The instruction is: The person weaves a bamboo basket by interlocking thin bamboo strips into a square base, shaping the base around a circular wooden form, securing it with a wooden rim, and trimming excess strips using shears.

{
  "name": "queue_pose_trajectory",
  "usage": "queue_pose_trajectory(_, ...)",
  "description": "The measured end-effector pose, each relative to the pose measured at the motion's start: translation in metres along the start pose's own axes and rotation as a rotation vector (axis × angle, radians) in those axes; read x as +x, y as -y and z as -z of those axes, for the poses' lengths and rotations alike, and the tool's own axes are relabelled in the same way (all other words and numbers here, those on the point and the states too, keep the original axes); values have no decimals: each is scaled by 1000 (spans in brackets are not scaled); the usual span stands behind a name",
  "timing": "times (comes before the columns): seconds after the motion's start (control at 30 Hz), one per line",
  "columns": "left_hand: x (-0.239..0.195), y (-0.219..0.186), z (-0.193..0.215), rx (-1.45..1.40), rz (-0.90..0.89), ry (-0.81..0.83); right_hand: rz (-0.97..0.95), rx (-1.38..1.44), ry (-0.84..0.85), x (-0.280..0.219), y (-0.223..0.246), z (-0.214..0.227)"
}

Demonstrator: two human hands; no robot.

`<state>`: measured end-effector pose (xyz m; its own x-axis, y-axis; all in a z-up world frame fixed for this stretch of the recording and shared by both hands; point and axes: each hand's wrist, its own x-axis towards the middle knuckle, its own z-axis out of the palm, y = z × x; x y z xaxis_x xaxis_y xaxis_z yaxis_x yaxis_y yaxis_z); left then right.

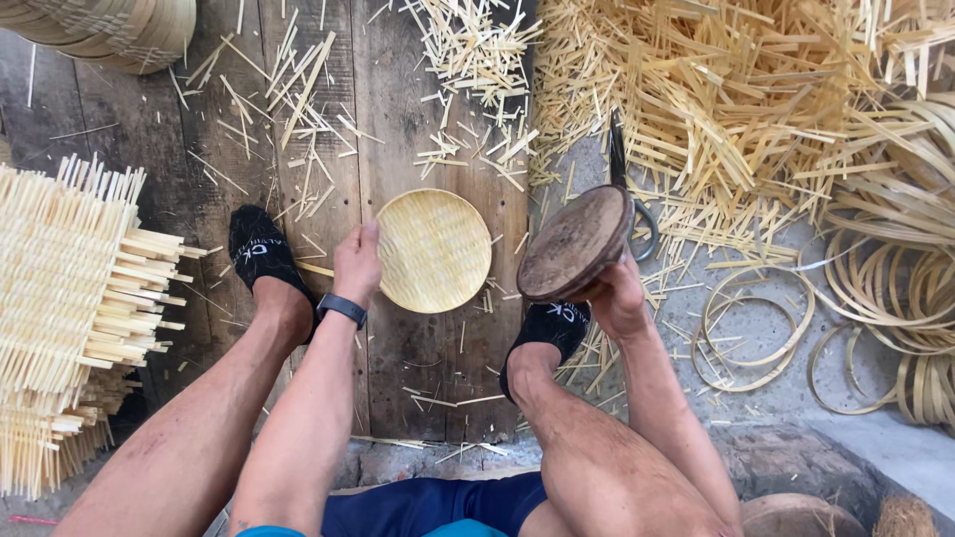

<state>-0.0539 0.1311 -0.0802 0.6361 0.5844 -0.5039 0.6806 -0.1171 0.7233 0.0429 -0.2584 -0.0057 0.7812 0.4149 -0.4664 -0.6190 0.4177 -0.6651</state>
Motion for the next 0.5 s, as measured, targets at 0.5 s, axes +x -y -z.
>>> queue_pose_trajectory(0.5,61,-104,4,-801,75,61,23,5,5,-4,-25,24)
